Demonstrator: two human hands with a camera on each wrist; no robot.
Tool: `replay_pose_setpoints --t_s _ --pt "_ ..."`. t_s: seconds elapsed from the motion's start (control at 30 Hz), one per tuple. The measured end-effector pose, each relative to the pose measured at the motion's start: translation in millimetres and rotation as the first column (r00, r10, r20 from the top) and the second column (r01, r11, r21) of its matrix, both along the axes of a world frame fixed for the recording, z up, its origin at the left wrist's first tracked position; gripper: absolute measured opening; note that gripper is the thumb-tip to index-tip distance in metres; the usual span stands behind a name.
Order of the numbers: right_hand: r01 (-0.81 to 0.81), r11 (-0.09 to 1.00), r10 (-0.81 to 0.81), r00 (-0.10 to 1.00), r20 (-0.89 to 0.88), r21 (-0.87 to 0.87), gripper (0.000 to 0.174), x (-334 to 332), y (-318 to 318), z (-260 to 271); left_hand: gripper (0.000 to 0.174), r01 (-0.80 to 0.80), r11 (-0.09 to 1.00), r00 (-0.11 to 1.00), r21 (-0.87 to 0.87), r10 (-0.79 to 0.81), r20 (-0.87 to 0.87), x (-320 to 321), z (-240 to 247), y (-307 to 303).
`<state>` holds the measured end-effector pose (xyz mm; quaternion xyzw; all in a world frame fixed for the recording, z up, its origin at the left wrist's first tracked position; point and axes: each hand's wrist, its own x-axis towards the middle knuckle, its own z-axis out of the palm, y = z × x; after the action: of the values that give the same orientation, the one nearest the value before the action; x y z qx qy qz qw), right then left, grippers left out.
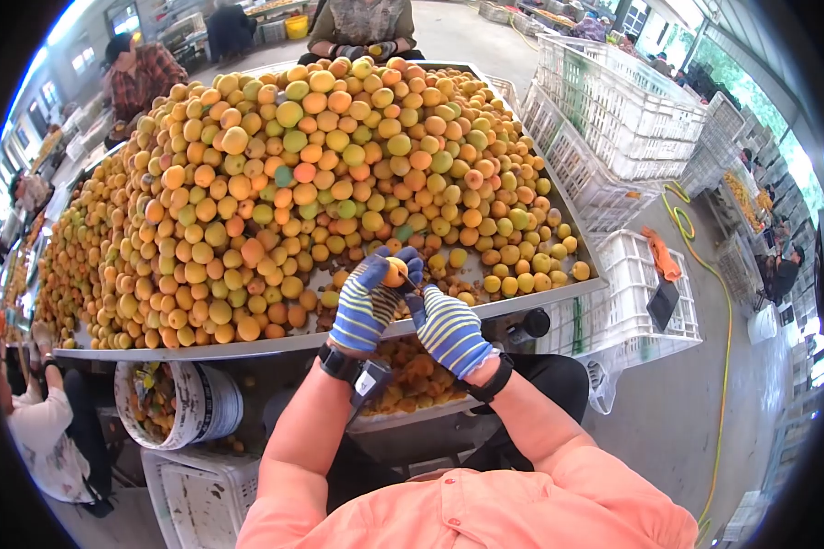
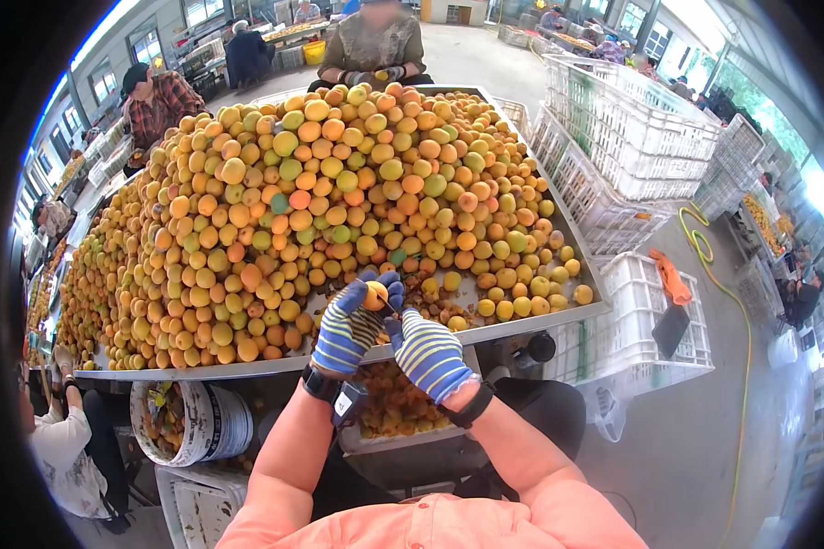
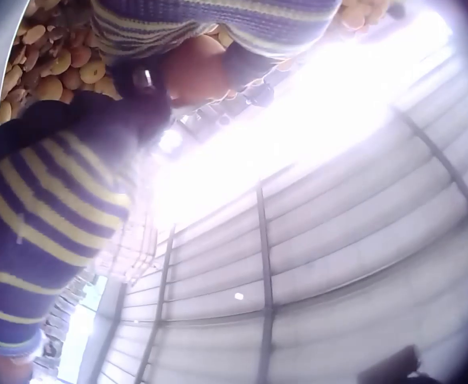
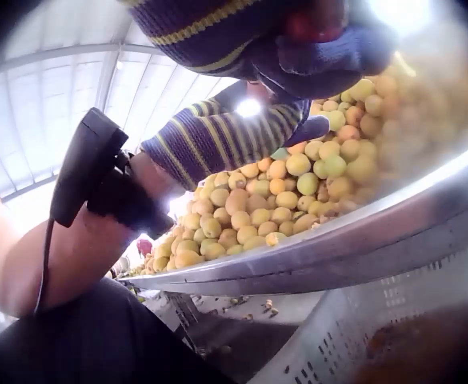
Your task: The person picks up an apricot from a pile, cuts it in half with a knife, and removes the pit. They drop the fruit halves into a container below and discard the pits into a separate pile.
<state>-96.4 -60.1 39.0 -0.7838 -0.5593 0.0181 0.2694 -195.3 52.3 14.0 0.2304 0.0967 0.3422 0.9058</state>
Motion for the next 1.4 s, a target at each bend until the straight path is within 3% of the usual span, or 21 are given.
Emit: replay_pose_setpoints --t_s 0.07,0.1,0.2,0.23,0.3,0.33,0.37,0.47,0.6,0.63,0.73,0.8,0.87,1.0,1.03,1.13,1.17,1.23,1.3,1.4 --pt "-0.007 0.999 0.007 1.000 -0.002 -0.037 0.029 0.6 -0.5 5.2 0.070 -0.066 0.982 0.990 0.179 0.087 -0.112 2.3 2.6 2.9" --pt "-0.022 0.999 0.023 0.999 0.024 -0.044 0.029 1.6 -0.2 6.6 0.085 -0.088 0.957 0.981 0.275 0.131 -0.142 2.4 1.3 3.7" --pt "-0.065 0.998 0.066 0.997 0.030 -0.018 0.028 6.8 1.9 3.2 0.090 -0.270 0.904 0.936 0.332 0.328 -0.131 8.9 2.4 -6.4" --pt "-0.066 0.995 0.065 0.998 0.018 0.071 0.028 8.1 3.2 -0.2 0.079 -0.330 0.911 0.930 0.247 0.359 -0.083 11.9 2.0 -8.9" --pt "-0.032 0.996 0.035 0.999 -0.026 0.082 0.028 7.7 3.8 1.0 0.067 -0.022 0.999 0.999 -0.034 0.023 0.046 3.0 -1.2 1.8" --pt "-0.014 0.996 0.018 0.999 -0.048 0.086 0.028 7.9 3.7 1.3 0.063 0.156 0.975 0.981 -0.156 -0.134 0.143 1.0 -4.2 6.0" --pt "-0.010 0.997 0.013 0.999 -0.038 0.081 0.028 7.8 2.8 1.7 0.054 0.194 0.979 0.981 -0.068 -0.192 0.037 3.8 -5.8 3.8" --pt "-0.004 0.998 0.005 1.000 -0.009 0.062 0.028 7.2 -1.1 2.8 0.051 0.117 0.982 0.991 0.149 -0.107 -0.078 0.5 -7.7 1.3" --pt "-0.061 0.998 0.061 0.998 -0.028 0.019 0.031 20.6 -3.6 1.3 0.055 -0.063 0.868 0.912 0.493 0.251 -0.325 5.7 -0.3 -0.7" --pt "-0.075 0.996 0.077 0.996 -0.053 0.043 0.032 22.9 -4.3 1.0 0.062 -0.099 0.861 0.916 0.498 0.274 -0.292 7.5 -2.4 -0.8" --pt "-0.089 0.980 0.098 0.994 -0.045 0.178 0.029 24.3 -3.5 -2.5 0.060 -0.137 0.949 0.971 0.283 0.185 -0.154 11.2 2.0 -6.6" --pt "-0.055 0.982 0.063 0.997 -0.039 0.181 0.029 19.4 -3.8 2.9 0.052 0.082 0.997 0.997 -0.013 -0.082 0.006 9.3 3.7 -1.1" --pt "-0.037 0.993 0.041 0.999 -0.032 0.108 0.027 15.3 -7.2 7.4 0.049 0.285 0.930 0.955 -0.232 -0.255 0.154 9.0 5.9 0.0" --pt "-0.001 1.000 0.001 0.998 0.056 -0.009 0.027 9.8 -8.8 1.7 0.043 0.101 0.993 0.993 -0.061 -0.105 -0.056 6.9 -2.5 -2.8" --pt "0.011 1.000 -0.010 0.998 0.057 -0.021 0.027 9.0 -7.1 3.8 0.041 0.026 0.998 0.991 0.055 -0.019 -0.135 9.4 -3.3 -3.9" --pt "-0.005 1.000 0.006 0.999 0.052 -0.020 0.026 11.8 -5.1 1.8 0.041 -0.143 0.937 0.914 0.317 0.248 -0.320 14.9 5.6 -10.3" --pt "-0.016 1.000 0.016 0.999 0.050 -0.014 0.026 12.6 -4.4 2.6 0.044 -0.207 0.909 0.911 0.361 0.314 -0.269 17.5 2.8 -12.3" --pt "-0.029 0.999 0.028 0.999 0.040 0.028 0.026 14.8 -3.8 -0.3 0.047 -0.089 0.991 0.981 0.101 0.105 -0.161 15.6 -16.1 -2.4" --pt "-0.021 0.994 0.019 1.000 0.020 0.103 0.026 17.9 -0.9 -5.5 0.052 0.060 0.985 0.997 -0.162 -0.065 -0.029 10.6 -8.2 -2.0" --pt "-0.014 0.997 0.011 0.999 0.037 0.078 0.027 13.4 -5.7 1.8 0.049 0.211 0.933 0.977 -0.291 -0.213 0.025 14.6 -22.7 2.2"
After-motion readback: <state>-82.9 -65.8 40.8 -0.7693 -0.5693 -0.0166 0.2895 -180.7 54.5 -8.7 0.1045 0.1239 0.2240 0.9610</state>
